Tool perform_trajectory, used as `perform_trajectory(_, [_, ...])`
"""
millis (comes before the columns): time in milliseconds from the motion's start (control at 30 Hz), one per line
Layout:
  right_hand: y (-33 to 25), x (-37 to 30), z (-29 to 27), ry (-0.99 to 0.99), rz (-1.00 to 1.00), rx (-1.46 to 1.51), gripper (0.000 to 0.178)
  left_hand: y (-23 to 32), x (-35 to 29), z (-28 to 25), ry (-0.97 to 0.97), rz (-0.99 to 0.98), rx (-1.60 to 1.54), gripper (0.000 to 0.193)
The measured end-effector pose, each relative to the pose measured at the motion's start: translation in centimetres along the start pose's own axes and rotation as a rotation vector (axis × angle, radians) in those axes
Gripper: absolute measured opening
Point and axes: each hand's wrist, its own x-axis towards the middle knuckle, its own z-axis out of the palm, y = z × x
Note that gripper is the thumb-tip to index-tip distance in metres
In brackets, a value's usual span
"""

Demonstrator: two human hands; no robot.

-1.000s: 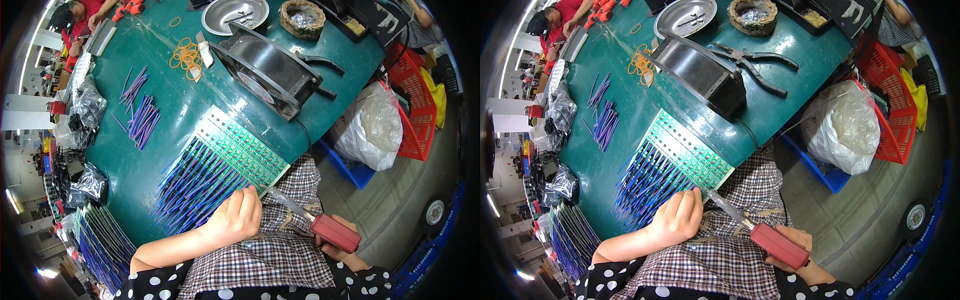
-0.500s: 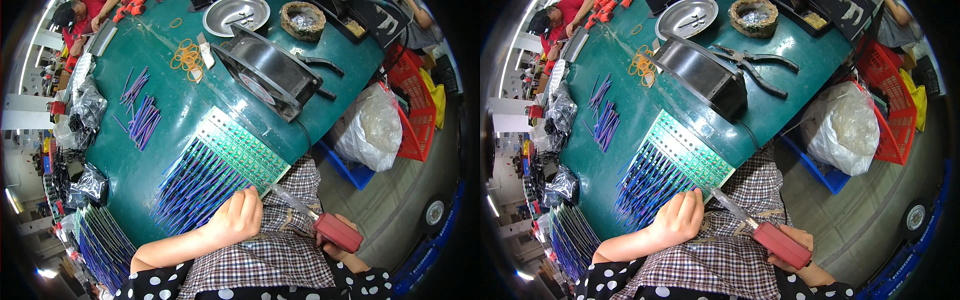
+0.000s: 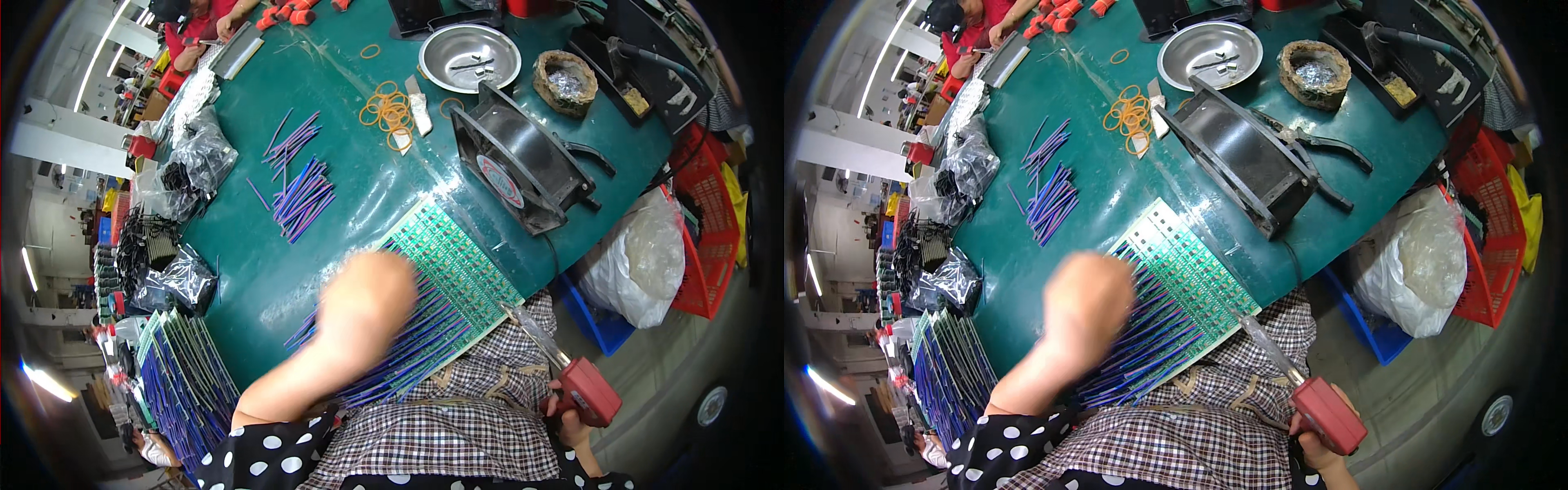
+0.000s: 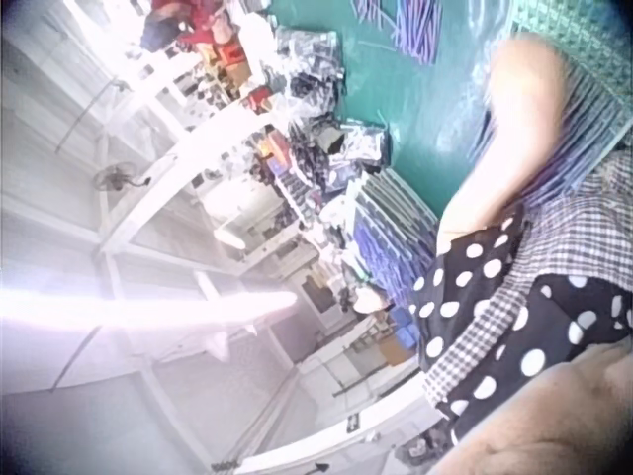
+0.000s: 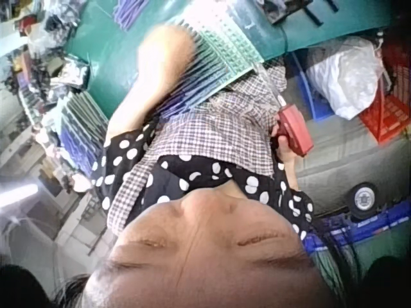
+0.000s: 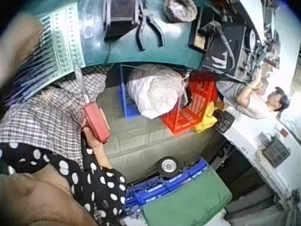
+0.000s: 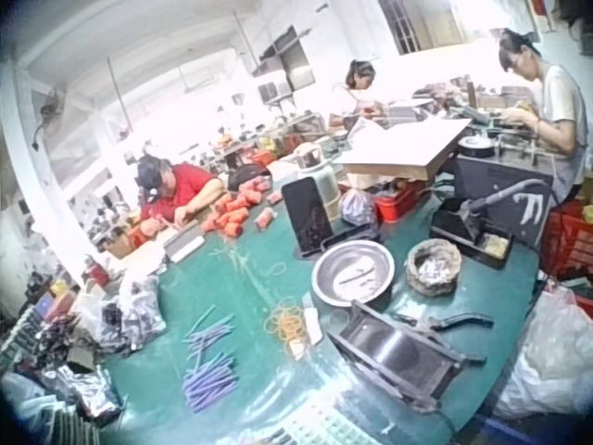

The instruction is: The person solders wires onto a circuit board using a soldering iron and solder from a spool, then trims the wires with wire cutters.

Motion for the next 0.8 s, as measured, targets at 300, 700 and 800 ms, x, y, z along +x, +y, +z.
perform_trajectory(300, [-0.9, 0.4, 1.2, 0.037, 0.050, 0.048, 0.096, -11.2, 5.4, 3.6, 0.619, 0.022, 0.085, 0.012])
perform_trajectory(700, [-1.9, 1.0, 1.9, 0.048, 0.019, 0.084, 0.093, -13.9, 5.6, 2.2, 0.352, -0.130, -1.286, 0.018])
perform_trajectory(800, [-1.8, 0.5, 1.9, 0.043, 0.025, 0.099, 0.093, -13.5, 5.1, 1.9, 0.346, -0.148, -1.356, 0.016])
